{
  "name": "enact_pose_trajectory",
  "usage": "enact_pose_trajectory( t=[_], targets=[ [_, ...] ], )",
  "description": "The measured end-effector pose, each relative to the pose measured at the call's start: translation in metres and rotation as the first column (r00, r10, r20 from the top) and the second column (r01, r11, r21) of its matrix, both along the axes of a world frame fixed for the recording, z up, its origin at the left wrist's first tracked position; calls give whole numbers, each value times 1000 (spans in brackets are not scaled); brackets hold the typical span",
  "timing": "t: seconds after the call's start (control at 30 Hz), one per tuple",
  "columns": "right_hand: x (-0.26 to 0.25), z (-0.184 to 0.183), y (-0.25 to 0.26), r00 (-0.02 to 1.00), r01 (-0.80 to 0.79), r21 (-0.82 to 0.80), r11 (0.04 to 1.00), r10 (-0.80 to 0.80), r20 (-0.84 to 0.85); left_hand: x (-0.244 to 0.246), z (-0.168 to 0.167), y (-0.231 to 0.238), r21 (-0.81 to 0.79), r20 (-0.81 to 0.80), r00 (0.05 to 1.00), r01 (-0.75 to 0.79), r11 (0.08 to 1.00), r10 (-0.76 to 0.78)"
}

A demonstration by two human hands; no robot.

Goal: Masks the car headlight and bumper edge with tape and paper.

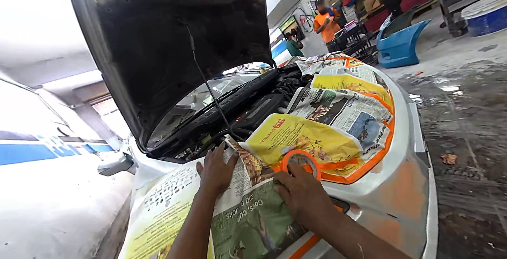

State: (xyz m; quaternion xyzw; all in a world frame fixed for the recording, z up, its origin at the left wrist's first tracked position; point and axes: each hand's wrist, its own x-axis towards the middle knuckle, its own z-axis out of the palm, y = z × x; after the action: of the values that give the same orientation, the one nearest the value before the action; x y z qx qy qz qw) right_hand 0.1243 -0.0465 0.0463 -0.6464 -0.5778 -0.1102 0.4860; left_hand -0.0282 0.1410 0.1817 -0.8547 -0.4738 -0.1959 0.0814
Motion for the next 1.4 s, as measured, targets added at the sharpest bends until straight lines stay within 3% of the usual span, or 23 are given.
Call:
enact_pose_trajectory(
  t=[0.2,0.3,0.4,0.53,0.6,0.67,0.73,0.8,0.9,1.03,1.13,1.23,1.3,1.4],
  targets=[
    [1,16,-3,999,-30,-200,979,26,-20,17,15,27,-48,5,1000,-2,999,2],
    [0,25,-7,995,-66,-291,954,41,-89,15,17,34,-125,199,972,151,981,-124],
    [1,34,-4,985,-74,-197,978,42,-166,7,33,24,-249,455,862,365,897,-224],
    [2,52,20,993,96,-21,995,-97,-72,-12,54,17,-236,527,801,460,856,-284],
    [8,68,32,994,109,-76,991,-108,13,-19,66,11,-179,572,756,495,850,-319],
    [18,79,43,1000,-16,-240,971,21,19,-21,73,3,-137,599,716,532,835,-358],
    [24,87,54,976,-214,-336,917,186,-112,-15,78,1,-95,557,739,510,855,-379],
    [27,92,60,961,-272,-367,890,231,-153,-2,78,9,-32,414,842,393,919,-346],
    [24,84,66,979,-205,-365,908,185,-91,19,58,39,37,235,942,239,970,-241],
    [11,73,74,996,-56,-311,949,29,-89,32,26,48,233,161,977,97,968,-137],
    [4,71,78,997,9,-289,957,-30,-68,24,30,18,319,217,952,139,938,-215],
    [3,75,80,998,20,-297,955,-37,-52,12,23,-41,143,130,943,288,947,-307],
    [7,80,85,998,-3,-322,947,-15,-56,4,-5,-54,43,44,918,392,919,-393],
    [28,96,83,990,-141,-393,909,117,-85,-4,-44,-35,134,-35,882,470,872,-470]
  ],
)
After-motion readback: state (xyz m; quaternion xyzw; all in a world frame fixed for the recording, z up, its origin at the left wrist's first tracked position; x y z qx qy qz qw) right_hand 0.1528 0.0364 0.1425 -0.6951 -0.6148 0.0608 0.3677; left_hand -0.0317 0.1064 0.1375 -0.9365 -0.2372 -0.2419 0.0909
